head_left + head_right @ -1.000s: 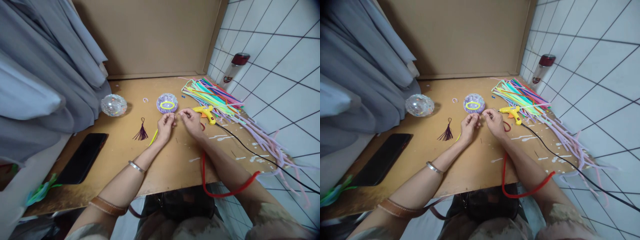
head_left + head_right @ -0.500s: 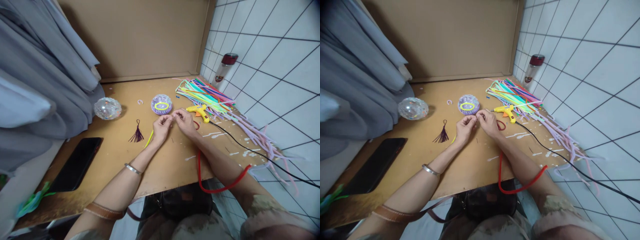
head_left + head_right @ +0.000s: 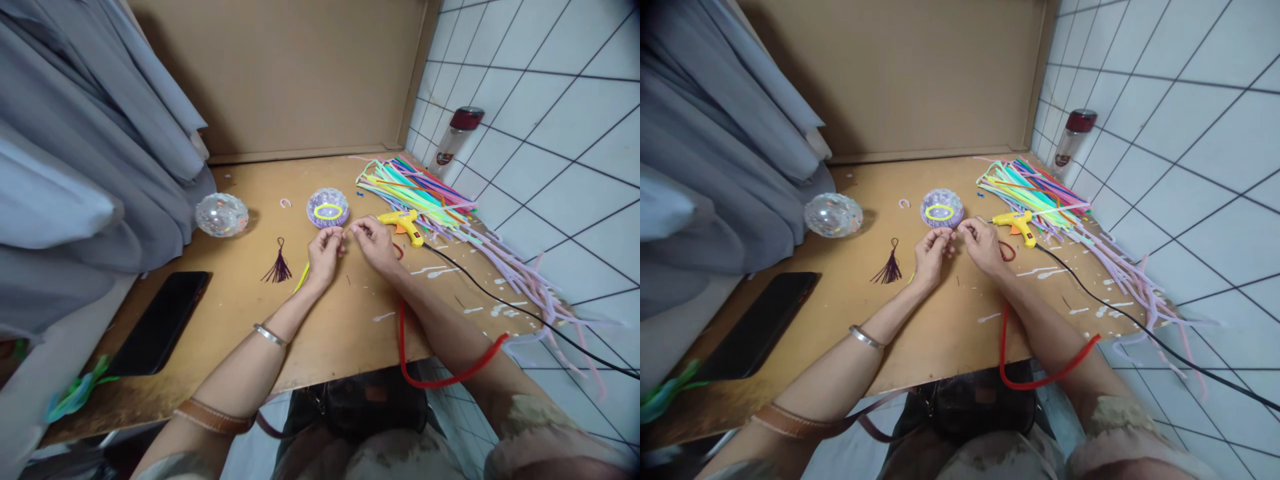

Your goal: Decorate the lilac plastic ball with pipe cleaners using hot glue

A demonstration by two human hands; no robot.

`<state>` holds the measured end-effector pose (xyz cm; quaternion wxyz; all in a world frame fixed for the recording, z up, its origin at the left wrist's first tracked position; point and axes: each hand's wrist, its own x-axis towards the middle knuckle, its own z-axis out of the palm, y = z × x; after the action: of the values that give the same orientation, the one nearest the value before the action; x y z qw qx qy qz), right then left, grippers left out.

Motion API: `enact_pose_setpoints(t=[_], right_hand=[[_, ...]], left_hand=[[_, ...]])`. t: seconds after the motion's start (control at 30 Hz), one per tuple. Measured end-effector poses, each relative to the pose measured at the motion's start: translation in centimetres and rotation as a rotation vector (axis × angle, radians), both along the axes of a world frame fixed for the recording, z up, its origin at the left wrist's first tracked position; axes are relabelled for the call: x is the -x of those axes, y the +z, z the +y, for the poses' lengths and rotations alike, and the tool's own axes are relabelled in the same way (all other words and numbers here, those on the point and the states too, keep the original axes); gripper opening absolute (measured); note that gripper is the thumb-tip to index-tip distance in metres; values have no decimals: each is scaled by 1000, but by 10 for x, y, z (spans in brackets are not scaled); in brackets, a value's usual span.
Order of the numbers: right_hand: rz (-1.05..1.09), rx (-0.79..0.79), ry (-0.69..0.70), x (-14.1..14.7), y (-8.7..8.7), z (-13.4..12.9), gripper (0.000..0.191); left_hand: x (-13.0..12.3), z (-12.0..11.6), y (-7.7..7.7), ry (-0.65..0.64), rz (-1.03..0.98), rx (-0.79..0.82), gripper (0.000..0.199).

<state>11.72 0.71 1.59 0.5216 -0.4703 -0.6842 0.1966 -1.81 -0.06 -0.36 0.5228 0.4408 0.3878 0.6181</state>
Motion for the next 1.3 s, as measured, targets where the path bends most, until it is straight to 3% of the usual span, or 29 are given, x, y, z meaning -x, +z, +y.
enact_pose_setpoints(t=[0.43, 1.1, 1.2, 1.3], right_hand=[[-31, -33, 2, 1, 2, -2, 16], [-136, -76, -16, 1, 2, -3, 18], [-236, -110, -126, -9, 3, 1, 19], [-338, -126, -422, -28, 5, 8, 21]], left_hand=[[-3, -1, -1, -38, 44, -84, 40], [-3, -1, 0, -30, 66, -76, 36], [-3, -2, 0, -19, 60, -62, 34], [-3, -1, 0, -11, 48, -27, 32]])
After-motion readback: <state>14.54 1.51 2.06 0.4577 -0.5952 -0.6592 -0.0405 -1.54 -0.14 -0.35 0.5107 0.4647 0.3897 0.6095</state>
